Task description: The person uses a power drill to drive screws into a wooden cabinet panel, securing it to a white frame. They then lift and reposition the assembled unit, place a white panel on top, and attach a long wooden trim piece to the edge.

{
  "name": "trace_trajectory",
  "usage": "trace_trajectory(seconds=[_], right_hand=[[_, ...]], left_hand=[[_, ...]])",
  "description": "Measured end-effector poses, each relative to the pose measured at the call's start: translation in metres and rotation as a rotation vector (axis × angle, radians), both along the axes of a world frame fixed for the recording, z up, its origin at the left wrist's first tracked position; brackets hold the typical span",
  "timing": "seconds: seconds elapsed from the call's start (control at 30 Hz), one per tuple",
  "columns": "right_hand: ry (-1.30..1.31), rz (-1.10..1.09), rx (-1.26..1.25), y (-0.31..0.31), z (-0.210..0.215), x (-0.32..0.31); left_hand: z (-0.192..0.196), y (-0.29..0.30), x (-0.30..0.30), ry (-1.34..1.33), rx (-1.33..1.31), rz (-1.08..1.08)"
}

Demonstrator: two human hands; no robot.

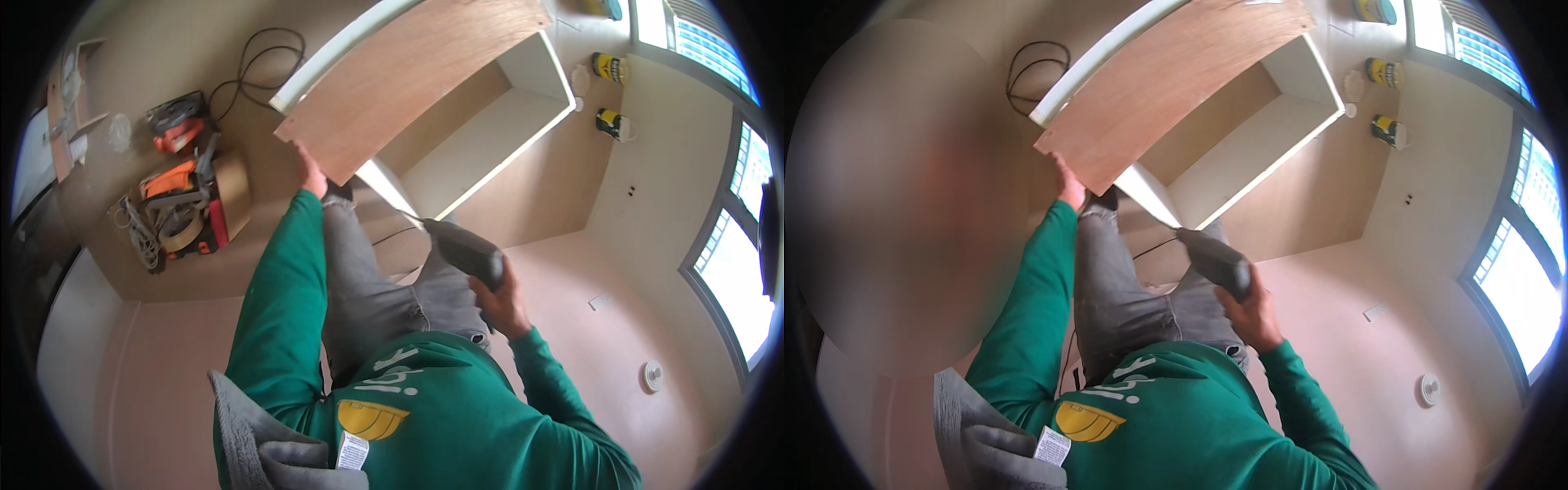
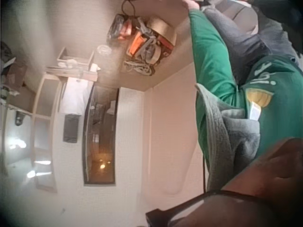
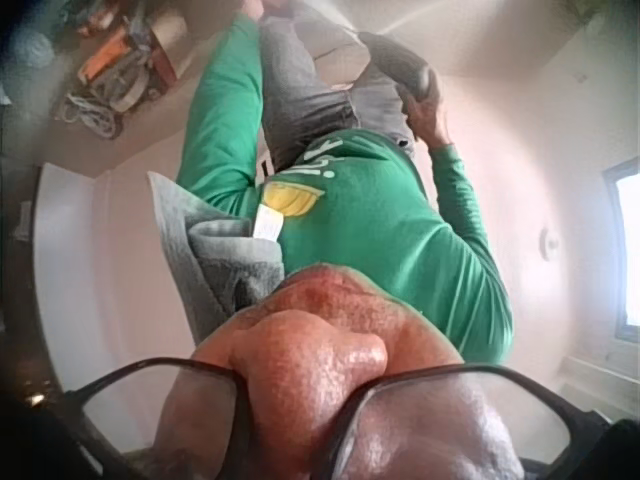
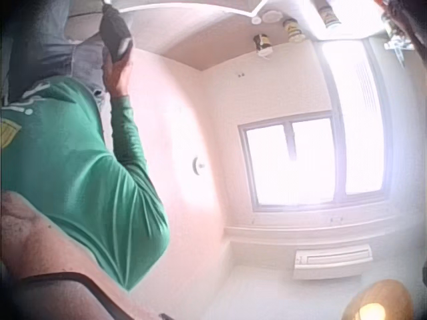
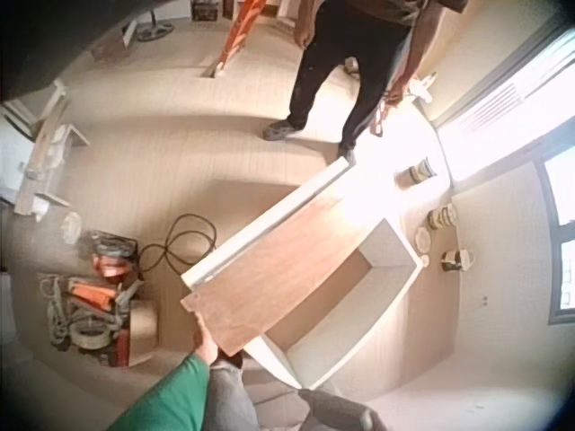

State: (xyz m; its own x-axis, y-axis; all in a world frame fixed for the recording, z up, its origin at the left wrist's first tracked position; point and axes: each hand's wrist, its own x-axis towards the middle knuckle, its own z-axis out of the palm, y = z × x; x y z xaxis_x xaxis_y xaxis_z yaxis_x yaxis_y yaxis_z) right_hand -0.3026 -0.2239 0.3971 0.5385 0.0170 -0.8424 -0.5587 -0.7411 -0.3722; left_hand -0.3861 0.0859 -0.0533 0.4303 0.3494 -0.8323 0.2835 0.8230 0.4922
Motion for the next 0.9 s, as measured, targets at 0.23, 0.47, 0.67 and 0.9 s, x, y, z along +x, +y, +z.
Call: trace_trajectory(seconds=[0.23,0.47,0.67,0.9], right_hand=[[-0.317,-0.337,-0.056,-0.003,0.123,-0.011],[-0.470,-0.397,-0.038,0.021,0.200,0.017],[-0.380,-0.452,0.014,0.030,0.163,0.012],[-0.248,-0.367,0.021,0.030,0.146,0.021]], left_hand=[[0.044,-0.001,0.019,0.222,-0.160,0.017],[0.047,-0.003,0.018,0.137,-0.152,0.095],[0.049,0.002,0.034,0.400,-0.112,0.043],[0.088,0.001,0.040,0.575,0.055,-0.117]])
